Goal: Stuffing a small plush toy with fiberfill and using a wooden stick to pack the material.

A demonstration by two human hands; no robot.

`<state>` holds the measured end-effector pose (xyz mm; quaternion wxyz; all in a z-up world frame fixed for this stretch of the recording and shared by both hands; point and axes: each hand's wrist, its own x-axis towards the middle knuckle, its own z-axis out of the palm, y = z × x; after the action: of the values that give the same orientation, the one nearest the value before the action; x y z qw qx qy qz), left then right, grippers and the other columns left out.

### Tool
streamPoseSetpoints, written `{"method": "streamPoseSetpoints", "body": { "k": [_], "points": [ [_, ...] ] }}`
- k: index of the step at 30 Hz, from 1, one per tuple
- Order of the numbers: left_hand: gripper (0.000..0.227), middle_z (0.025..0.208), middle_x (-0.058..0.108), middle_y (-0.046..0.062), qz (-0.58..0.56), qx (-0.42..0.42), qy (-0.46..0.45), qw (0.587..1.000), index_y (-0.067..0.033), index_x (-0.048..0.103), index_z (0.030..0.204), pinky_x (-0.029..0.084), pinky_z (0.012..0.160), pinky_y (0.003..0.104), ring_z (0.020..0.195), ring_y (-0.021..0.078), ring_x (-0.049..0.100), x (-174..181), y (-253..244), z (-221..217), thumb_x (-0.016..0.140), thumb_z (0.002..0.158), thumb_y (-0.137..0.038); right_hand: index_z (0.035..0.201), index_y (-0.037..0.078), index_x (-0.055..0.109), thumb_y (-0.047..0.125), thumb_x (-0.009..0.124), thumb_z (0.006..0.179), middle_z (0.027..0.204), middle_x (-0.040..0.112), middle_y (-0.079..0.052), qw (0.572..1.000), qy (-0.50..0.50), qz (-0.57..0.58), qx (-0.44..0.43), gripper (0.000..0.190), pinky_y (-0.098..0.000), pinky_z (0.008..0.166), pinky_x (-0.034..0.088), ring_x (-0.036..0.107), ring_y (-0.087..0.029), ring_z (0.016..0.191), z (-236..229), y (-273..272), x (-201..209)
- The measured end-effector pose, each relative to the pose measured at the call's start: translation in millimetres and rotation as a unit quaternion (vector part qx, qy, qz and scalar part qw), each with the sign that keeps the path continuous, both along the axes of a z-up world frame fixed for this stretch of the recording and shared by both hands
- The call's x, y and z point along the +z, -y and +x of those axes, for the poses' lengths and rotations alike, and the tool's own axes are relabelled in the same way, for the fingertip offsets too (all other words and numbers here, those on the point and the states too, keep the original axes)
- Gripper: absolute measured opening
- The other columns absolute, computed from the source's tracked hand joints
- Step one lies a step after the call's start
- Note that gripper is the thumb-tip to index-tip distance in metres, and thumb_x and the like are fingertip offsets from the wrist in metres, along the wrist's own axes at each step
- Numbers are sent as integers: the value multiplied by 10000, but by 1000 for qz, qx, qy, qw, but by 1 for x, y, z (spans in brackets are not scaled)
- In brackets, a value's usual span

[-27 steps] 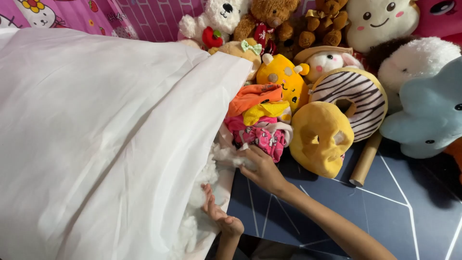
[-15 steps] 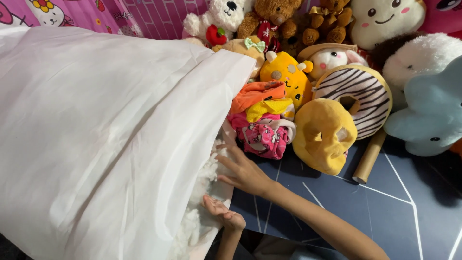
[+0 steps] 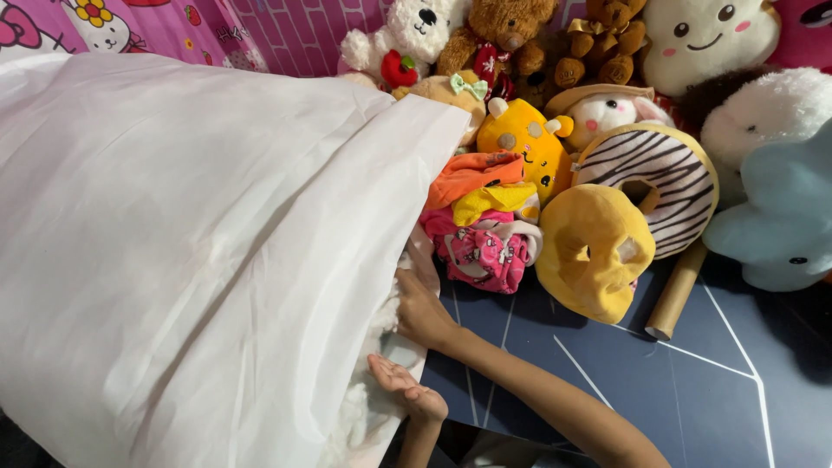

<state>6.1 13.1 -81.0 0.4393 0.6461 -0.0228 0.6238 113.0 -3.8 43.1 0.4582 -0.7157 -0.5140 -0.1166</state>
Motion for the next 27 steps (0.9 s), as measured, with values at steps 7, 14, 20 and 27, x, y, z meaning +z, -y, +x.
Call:
{"method": "streamPoseSetpoints", "body": {
  "k": [7,14,20,27],
  "points": [
    [738,1701,-138,139,-22,24,-30,999,41,-96,1585,5,1335,376,1600,215,-77,9,3,0,162,1122,-473,1179,42,601,162,631,978,1210,506,-154,993,-105,50,-25,236,-400,979,450,544,-308,1130,19,44,17],
    [667,1707,-24,168,5,40,-57,998,-5,-1,1611,50,1338,435,1603,291,23,58,7,-6,205,1137,-427,1061,-44,555,47,759,904,1278,534,-216,989,100,61,-90,272,-356,761,574,638,-331,1061,16,84,60],
    [668,1666,117,134,20,82,-89,992,5,133,1593,175,1295,480,1543,317,184,29,9,-8,294,1128,-447,1083,-47,633,137,795,892,1208,607,-234,985,140,71,-72,311,-381,841,595,669,-333,1055,22,118,57],
    [612,1569,149,236,52,53,-84,994,-60,182,1563,314,1228,537,1507,428,301,67,14,-11,501,1071,-235,956,-40,594,298,668,978,1038,628,-221,967,224,58,-111,346,-369,642,555,666,-309,852,17,160,50]
  ]
}}
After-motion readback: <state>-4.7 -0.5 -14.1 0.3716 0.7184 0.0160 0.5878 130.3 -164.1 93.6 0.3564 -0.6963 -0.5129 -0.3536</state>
